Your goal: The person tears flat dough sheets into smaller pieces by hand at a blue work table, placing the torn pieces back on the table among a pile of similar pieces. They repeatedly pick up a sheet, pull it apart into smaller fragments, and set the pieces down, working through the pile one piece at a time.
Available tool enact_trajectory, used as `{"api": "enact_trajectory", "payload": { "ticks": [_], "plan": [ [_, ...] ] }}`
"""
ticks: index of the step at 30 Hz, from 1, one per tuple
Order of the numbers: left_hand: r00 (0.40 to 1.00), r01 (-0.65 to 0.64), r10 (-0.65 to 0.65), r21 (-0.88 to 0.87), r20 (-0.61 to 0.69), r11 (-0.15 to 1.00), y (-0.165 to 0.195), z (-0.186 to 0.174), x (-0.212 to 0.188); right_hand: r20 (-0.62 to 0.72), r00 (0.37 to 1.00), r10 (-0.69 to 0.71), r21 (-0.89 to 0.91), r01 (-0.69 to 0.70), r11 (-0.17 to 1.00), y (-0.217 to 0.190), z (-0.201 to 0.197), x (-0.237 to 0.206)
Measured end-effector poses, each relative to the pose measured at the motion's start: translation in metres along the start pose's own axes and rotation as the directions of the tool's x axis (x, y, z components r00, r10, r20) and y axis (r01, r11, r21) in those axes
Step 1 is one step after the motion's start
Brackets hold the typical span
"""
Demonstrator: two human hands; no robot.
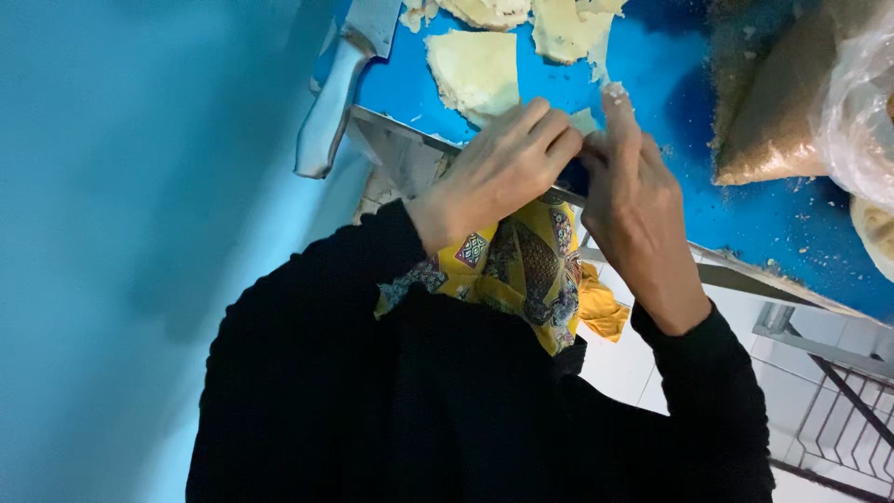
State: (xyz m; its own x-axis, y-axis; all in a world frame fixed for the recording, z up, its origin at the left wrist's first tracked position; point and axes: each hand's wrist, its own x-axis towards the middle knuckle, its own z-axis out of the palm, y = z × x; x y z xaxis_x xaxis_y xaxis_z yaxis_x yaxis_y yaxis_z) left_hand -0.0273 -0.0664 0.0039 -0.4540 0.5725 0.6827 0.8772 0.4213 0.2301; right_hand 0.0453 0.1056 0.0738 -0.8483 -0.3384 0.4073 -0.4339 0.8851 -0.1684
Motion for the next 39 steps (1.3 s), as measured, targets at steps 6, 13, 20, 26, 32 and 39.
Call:
{"api": "enact_trajectory", "payload": {
  "ticks": [6,13,20,26,32,39],
  "plan": [
    [0.976,0.154,-0.126,-0.157,0.178,0.975,-0.024,-0.001,0.022,0.184,0.977,0.108,0.421,-0.178,0.89,0.022,-0.013,0.024],
    [0.999,0.021,-0.02,-0.02,0.041,1.0,-0.007,-0.004,0.005,-0.006,0.999,0.048,0.095,-0.047,0.994,-0.001,0.001,0.002],
    [0.997,-0.07,0.064,0.203,0.036,0.977,-0.005,-0.014,0.011,-0.048,0.998,-0.027,0.039,0.029,0.999,-0.004,-0.005,0.017],
    [0.998,-0.017,0.007,0.16,0.068,0.987,0.008,-0.024,0.005,0.074,0.994,0.081,0.272,-0.098,0.957,0.003,-0.016,0.009],
    [0.99,-0.131,0.101,0.38,0.099,0.916,0.02,-0.033,-0.005,0.01,1.0,-0.027,-0.084,0.028,0.996,-0.006,0.0,-0.014],
    [0.966,0.036,-0.156,0.49,0.208,0.871,0.015,-0.016,0.016,0.111,0.993,-0.037,-0.315,0.071,0.946,-0.011,0.005,0.002]
  ]
}}
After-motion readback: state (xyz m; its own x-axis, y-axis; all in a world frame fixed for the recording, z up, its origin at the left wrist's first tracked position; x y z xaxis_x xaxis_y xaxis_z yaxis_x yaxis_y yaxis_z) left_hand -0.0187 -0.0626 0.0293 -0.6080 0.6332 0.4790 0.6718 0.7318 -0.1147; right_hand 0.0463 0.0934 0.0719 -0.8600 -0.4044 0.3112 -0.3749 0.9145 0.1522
